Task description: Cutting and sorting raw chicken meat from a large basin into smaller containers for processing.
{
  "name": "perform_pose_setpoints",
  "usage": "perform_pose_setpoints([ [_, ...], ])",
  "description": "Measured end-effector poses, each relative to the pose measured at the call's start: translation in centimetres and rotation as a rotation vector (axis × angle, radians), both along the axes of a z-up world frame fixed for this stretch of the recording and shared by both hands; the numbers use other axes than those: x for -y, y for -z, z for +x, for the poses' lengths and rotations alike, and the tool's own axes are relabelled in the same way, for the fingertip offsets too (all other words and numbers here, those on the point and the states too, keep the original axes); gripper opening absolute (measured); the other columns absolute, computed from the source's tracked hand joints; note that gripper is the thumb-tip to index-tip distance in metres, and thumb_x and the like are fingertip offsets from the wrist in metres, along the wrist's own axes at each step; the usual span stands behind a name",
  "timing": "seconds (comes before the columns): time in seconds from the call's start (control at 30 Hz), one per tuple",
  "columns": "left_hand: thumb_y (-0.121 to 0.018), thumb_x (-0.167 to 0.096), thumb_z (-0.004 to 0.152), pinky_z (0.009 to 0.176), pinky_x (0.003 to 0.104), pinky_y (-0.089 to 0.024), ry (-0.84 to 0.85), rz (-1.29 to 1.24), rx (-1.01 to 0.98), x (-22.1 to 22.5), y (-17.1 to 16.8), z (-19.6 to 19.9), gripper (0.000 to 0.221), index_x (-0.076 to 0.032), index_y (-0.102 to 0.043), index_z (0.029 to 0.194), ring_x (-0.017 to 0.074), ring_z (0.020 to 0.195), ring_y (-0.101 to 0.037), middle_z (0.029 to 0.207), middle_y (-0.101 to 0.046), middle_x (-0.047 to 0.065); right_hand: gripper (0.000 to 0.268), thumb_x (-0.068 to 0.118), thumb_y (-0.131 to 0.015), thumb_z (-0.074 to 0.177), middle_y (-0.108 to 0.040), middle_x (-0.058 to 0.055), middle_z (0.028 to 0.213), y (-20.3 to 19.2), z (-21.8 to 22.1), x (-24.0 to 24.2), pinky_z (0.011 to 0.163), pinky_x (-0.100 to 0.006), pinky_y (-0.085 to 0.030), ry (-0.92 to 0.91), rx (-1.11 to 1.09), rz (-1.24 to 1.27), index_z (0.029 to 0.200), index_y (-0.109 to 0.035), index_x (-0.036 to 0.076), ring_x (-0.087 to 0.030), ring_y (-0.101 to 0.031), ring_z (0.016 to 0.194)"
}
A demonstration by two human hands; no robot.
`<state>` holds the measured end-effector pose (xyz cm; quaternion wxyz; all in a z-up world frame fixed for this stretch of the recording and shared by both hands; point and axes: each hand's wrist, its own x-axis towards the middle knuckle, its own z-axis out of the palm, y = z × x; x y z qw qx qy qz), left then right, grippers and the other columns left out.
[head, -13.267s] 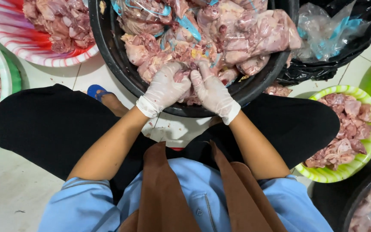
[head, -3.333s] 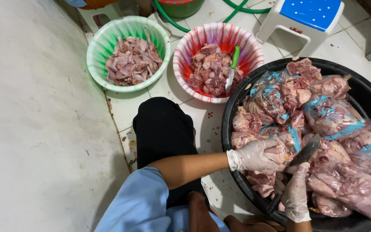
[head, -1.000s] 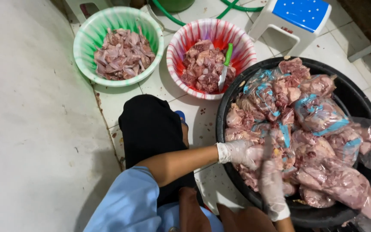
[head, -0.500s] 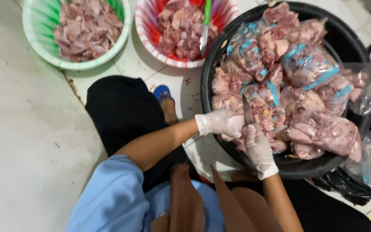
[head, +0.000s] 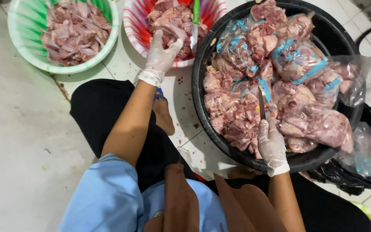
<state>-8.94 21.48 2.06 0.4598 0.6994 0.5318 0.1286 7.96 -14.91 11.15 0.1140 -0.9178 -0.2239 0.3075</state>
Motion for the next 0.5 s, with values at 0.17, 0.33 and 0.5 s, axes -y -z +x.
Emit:
perform_pose_setpoints([
  [0.17,-0.082,-0.025,0.071,0.081,0.02,-0.053,-0.18,-0.262,0.635,6.3,6.5,3.0,0.027,-0.019,-0.062,0.088,0.0087,0.072,-0.066,0.073,-0.064,-0.005,0.058,0.057,-0.03,0.095,-0.056,-0.035,0.113,-1.6,1.0,1.2,0.104,-0.052,-0.033,0.067,0.026,0.012,0.134,-0.047,0.018,-0.045,-0.045,0.118],
  [0.33,-0.068,-0.061,0.069,0.087,0.03,-0.053,0.457,-0.121,-0.128,14.2,10.8,6.7,0.048,-0.029,-0.062,0.105,0.0147,0.098,-0.065,0.097,-0.069,-0.004,0.051,0.05,-0.03,0.098,-0.056,-0.034,0.112,-5.6,1.0,2.1,0.101,-0.055,-0.034,0.118,0.105,0.041,0.137,-0.043,0.02,-0.045,-0.045,0.117],
  [0.5,-0.056,-0.041,0.082,0.095,0.045,-0.042,0.728,0.111,-0.503,13.6,5.2,9.2,0.059,-0.003,-0.039,0.124,0.0354,0.12,-0.044,0.123,-0.051,0.017,0.046,0.053,-0.033,0.098,-0.062,-0.023,0.103,-3.9,3.7,3.6,0.1,-0.053,-0.035,0.212,0.078,0.096,0.133,-0.047,0.027,-0.04,-0.047,0.115],
])
